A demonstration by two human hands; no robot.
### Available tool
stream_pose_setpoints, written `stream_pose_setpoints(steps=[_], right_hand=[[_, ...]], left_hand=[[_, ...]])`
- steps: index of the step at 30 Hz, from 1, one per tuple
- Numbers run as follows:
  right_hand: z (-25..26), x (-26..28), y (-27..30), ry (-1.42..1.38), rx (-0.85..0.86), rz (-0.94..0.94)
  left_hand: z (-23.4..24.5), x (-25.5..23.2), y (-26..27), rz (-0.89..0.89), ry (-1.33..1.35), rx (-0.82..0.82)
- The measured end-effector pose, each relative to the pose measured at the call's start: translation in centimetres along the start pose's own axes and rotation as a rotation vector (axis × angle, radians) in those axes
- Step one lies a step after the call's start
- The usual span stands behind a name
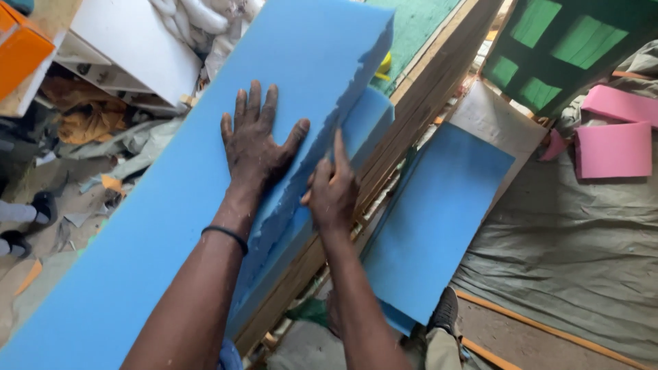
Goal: Measuring and cutting blue upholstery foam to size using a tape measure and a hand saw on a workshop floor.
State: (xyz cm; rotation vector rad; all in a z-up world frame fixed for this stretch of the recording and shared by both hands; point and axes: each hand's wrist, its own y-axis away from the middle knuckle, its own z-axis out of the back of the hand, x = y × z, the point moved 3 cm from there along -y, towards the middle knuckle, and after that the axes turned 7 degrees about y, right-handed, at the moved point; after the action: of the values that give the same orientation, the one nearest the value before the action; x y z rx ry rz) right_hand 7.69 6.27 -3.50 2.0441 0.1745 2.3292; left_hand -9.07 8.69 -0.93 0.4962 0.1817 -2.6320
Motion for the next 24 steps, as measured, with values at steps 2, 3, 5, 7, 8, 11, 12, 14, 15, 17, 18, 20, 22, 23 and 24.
stream_pose_setpoints(steps=[2,3,5,7,8,11,12,14,15,17,18,20,22,23,24], right_hand=[[0.1,-0.3,5.2,-0.017,0.113,-0.030],[-0.1,-0.8,6.7,-0.016,0.115,-0.024],[-0.4,-2.2,10.2,-0.067,0.148,-0.129],[-0.7,-2.6,9.5,-0.101,0.134,-0.116],[-0.9,-2.8,8.8,-0.137,0.106,-0.095],[-0.9,-1.5,2.7,-0.080,0.026,-0.094],[-1.1,-1.6,2.2,-0.079,0.044,-0.108],[-1.3,-1.5,-0.5,0.005,0.007,-0.057],[-0.7,-1.0,1.3,0.006,0.013,-0.051],[0.1,-0.4,5.0,0.060,0.180,-0.105],[0.3,-0.8,7.2,0.061,0.181,-0.105],[0.5,-1.9,12.3,0.013,0.212,-0.170],[0.8,-2.3,14.4,-0.036,0.226,-0.153],[0.8,-2.3,15.4,-0.092,0.231,-0.123],[1.1,-2.4,15.5,-0.094,0.240,-0.127]], left_hand=[[0.2,-0.4,0.3,0.004,0.009,-0.003],[-0.6,0.5,-0.3,0.005,0.011,-0.009],[-1.9,2.1,-0.5,-0.138,0.007,-0.067],[-2.0,2.0,-0.3,-0.142,-0.008,-0.077],[-2.0,1.8,-0.6,-0.163,-0.018,-0.092],[-1.7,1.3,-0.5,-0.131,-0.028,-0.057],[-1.8,1.7,-0.1,-0.111,-0.037,-0.049],[-2.0,1.5,-1.0,-0.125,-0.055,-0.070],[-1.7,1.3,-0.8,-0.121,-0.054,-0.077],[-1.4,0.9,-0.5,-0.100,-0.043,-0.044],[-1.7,0.9,-0.7,-0.099,-0.042,-0.045],[-1.9,1.3,-0.2,-0.146,0.002,-0.086],[-2.1,1.9,-0.3,-0.176,-0.017,-0.074],[-2.0,2.2,-0.4,-0.218,-0.036,-0.074],[-0.7,2.5,0.9,-0.210,-0.041,-0.073]])
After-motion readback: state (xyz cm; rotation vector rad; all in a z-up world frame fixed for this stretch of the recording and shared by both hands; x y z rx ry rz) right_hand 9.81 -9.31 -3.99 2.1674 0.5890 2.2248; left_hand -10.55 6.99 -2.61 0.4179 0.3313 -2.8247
